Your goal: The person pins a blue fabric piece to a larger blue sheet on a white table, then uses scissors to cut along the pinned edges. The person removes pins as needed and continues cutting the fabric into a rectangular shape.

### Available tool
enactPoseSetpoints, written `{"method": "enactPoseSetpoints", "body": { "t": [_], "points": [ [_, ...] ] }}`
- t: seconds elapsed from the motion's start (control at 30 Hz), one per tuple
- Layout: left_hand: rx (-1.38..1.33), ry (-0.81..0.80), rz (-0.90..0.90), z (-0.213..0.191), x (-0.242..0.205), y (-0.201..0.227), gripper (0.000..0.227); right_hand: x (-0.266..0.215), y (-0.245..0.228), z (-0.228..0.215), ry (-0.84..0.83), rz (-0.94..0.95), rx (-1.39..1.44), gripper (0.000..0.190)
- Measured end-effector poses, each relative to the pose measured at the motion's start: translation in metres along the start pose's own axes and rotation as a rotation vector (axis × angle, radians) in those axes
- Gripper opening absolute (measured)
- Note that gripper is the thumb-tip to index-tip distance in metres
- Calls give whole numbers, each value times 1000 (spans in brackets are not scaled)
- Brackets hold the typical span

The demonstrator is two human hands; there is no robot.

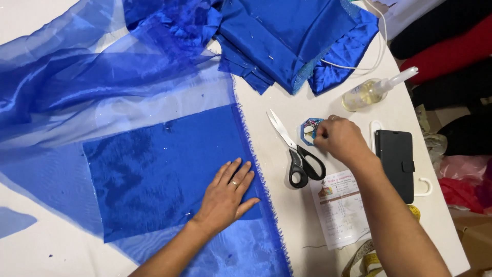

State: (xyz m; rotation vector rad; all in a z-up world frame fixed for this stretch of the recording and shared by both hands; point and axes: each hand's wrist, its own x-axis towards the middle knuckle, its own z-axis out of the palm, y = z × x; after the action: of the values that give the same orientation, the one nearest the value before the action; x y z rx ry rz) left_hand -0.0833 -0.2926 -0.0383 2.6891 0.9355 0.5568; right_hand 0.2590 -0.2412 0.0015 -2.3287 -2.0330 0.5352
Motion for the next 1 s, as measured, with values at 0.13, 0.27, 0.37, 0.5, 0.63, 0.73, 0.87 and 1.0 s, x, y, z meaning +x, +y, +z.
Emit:
{"method": "enactPoseSetpoints", "body": {
  "t": [0.13,0.27,0.37,0.5,0.63,0.73,0.87,1.0],
  "points": [
    [23,-41,-13,10,-7,2,65,-18,-6,-20,17,16,121,10],
    [-14,2,19,16,-10,-1,59,-34,-11,-28,58,118,262,8],
    [-68,31,21,21,-12,2,57,-46,-27,-25,151,-28,204,10],
    [-69,40,35,22,-15,7,57,-60,-52,21,120,-303,148,9],
    [-70,44,34,24,-18,7,56,-79,-83,60,98,-418,64,15],
    [-65,43,34,25,-18,7,56,-89,-95,70,146,-487,-134,21],
    [-75,54,36,26,-18,5,56,-86,-93,81,137,-485,17,21],
    [-71,51,40,27,-21,6,62,-89,-96,76,143,-513,56,20]
  ]
}}
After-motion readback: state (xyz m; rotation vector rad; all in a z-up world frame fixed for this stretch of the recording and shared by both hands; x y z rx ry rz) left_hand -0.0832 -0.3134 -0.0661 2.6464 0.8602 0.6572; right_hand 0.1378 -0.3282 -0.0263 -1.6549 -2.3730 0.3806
